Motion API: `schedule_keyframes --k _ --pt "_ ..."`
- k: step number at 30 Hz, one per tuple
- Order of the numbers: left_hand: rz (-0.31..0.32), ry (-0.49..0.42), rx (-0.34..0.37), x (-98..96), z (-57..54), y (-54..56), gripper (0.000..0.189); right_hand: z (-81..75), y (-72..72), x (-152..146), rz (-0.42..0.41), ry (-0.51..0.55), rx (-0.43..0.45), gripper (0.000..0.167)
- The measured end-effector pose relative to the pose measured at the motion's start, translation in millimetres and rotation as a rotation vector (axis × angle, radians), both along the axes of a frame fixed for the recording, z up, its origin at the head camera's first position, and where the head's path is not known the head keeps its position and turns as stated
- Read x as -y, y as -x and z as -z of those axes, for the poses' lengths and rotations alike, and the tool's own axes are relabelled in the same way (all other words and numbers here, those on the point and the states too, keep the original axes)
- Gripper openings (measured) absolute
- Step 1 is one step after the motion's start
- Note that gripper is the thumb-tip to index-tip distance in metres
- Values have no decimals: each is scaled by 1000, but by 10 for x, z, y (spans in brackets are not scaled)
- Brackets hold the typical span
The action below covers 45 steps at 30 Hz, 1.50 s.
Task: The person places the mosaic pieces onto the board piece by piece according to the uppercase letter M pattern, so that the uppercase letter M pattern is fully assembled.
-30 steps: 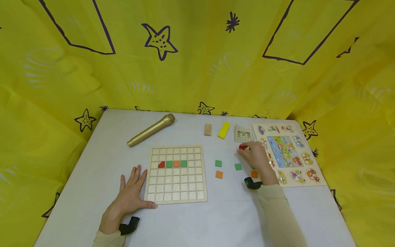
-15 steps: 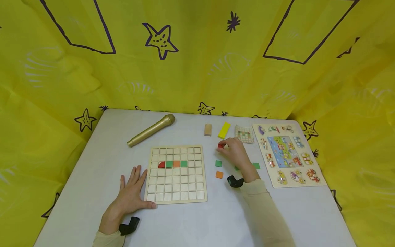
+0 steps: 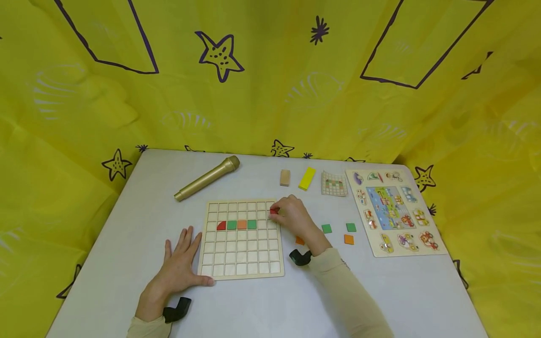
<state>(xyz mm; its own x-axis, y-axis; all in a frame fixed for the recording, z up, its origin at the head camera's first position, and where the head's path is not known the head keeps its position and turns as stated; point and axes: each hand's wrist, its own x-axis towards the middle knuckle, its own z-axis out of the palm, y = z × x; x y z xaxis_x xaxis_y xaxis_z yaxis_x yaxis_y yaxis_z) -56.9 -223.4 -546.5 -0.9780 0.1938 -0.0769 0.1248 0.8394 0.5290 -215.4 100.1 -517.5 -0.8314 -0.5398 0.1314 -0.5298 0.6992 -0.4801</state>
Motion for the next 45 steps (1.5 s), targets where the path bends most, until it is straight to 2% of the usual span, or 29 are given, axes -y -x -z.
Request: schedule_keyframes --k 11,20,35,45 --pt "12 -10 -20 -4 -32 3 135 121 -116 175 -83 2 -19 25" --pt "6 -5 5 -3 -24 2 136 185 -150 231 -105 -15 -76 24" --pt "8 6 4 11 12 1 137 200 -152 236 -93 -62 -98 32" --pt "4 -6 -5 -1 -4 -5 135 84 -132 92 -31 -16 -25 30"
